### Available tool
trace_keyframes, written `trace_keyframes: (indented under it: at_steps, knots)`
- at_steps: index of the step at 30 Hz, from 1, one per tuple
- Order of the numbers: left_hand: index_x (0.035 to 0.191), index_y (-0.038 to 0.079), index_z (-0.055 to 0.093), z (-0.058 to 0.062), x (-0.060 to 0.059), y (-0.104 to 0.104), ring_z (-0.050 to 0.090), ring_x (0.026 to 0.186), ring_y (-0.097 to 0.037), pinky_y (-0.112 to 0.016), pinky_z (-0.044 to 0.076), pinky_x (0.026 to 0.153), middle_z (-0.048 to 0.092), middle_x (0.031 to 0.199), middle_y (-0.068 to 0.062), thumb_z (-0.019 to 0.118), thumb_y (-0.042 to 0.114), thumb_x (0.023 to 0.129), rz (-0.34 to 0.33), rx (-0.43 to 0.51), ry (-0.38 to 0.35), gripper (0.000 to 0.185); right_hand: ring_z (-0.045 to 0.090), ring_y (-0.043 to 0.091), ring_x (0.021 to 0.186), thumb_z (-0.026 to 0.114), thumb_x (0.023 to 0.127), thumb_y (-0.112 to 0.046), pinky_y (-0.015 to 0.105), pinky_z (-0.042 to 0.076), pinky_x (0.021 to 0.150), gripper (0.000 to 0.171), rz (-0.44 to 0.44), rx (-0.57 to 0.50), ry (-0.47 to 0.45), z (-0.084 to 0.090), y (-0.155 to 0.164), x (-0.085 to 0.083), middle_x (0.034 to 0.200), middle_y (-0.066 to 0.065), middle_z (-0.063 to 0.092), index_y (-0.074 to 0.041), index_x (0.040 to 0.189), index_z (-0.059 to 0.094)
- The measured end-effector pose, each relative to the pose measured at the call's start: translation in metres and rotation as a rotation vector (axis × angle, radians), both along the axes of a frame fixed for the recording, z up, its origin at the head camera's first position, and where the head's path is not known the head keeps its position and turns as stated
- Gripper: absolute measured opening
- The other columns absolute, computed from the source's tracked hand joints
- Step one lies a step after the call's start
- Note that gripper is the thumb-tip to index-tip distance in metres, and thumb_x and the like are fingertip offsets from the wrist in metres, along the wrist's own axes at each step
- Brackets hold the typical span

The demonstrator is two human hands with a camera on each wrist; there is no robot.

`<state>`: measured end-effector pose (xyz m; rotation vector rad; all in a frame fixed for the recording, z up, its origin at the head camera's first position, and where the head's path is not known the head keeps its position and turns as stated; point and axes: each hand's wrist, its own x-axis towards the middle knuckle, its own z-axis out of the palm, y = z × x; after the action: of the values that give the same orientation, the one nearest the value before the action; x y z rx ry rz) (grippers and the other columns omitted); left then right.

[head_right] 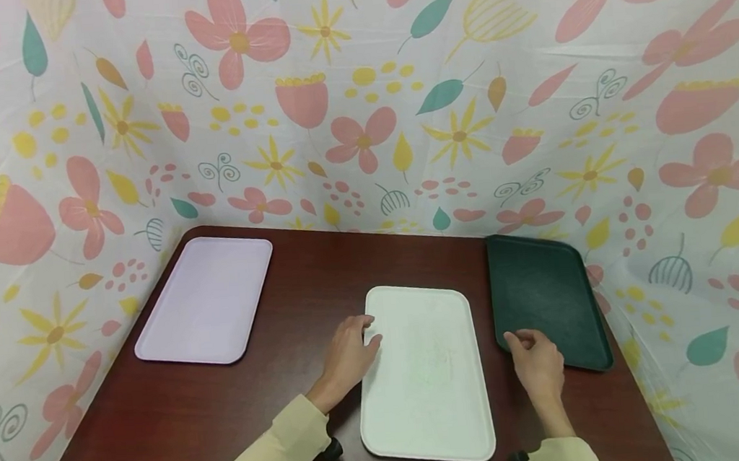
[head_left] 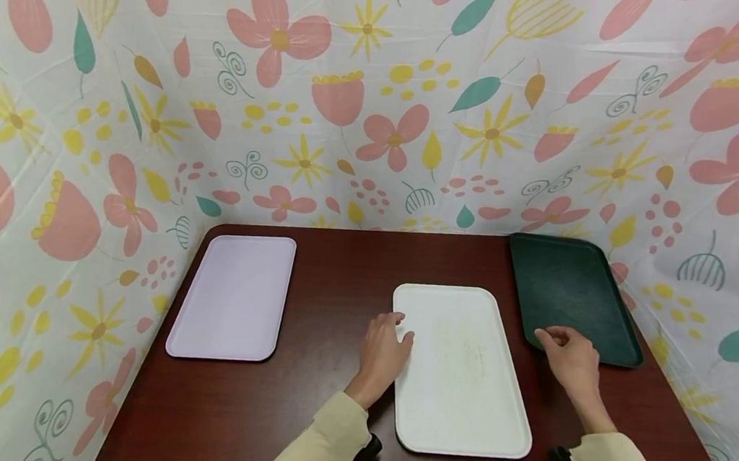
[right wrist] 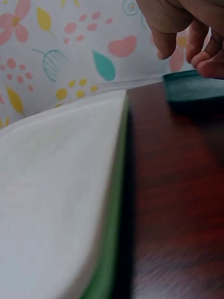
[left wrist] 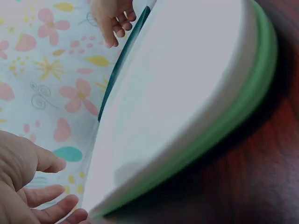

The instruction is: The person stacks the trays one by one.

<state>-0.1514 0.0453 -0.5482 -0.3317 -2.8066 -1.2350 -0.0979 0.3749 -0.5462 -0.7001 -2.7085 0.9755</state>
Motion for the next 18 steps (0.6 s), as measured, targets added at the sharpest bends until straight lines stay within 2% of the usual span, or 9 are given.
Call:
trace_keyframes:
  at_steps: [4, 8, 13, 18]
  knots:
    - [0.131, 0.004, 0.066, 0.008, -0.002, 0.01, 0.062, 0.11, -0.028, -0.041, 0.053, 0.091, 0.067, 0.118, -0.011, 0.072, 0.016, 0.098, -0.082, 0.033, 0.04, 0.036, 0.062, 0.045, 0.094, 0.065, 0.103, -0.034, 0.055, 0.048, 0.077, 0.049, -0.039, 0.033, 0.061, 0.004, 0.017, -0.001, 0.108, 0.03, 0.066, 0.009, 0.126, 0.063]
    - [0.135, 0.004, 0.064, 0.017, -0.004, 0.022, 0.063, 0.112, -0.025, -0.037, 0.053, 0.092, 0.065, 0.123, -0.011, 0.071, 0.016, 0.099, -0.153, 0.059, 0.039, 0.039, 0.057, 0.052, 0.107, 0.066, 0.102, -0.033, 0.067, 0.042, 0.091, 0.055, -0.062, 0.04, 0.1, 0.006, 0.037, -0.003, 0.12, 0.037, 0.06, 0.013, 0.131, 0.059]
    - [0.14, 0.008, 0.062, 0.028, -0.005, 0.04, 0.063, 0.113, -0.019, -0.031, 0.053, 0.089, 0.062, 0.129, -0.008, 0.07, 0.02, 0.1, -0.203, 0.084, -0.023, 0.042, 0.049, 0.056, 0.121, 0.063, 0.103, -0.038, 0.069, 0.035, 0.102, 0.066, -0.098, 0.026, 0.062, 0.011, 0.061, -0.008, 0.133, 0.04, 0.052, 0.016, 0.139, 0.051]
    - [0.144, 0.011, 0.059, 0.035, -0.007, 0.059, 0.063, 0.114, -0.016, -0.027, 0.052, 0.09, 0.061, 0.132, -0.006, 0.069, 0.022, 0.101, -0.249, 0.082, -0.051, 0.045, 0.04, 0.058, 0.131, 0.056, 0.104, -0.046, 0.068, 0.032, 0.108, 0.079, -0.093, -0.014, -0.025, 0.016, 0.085, -0.015, 0.145, 0.043, 0.041, 0.017, 0.148, 0.038]
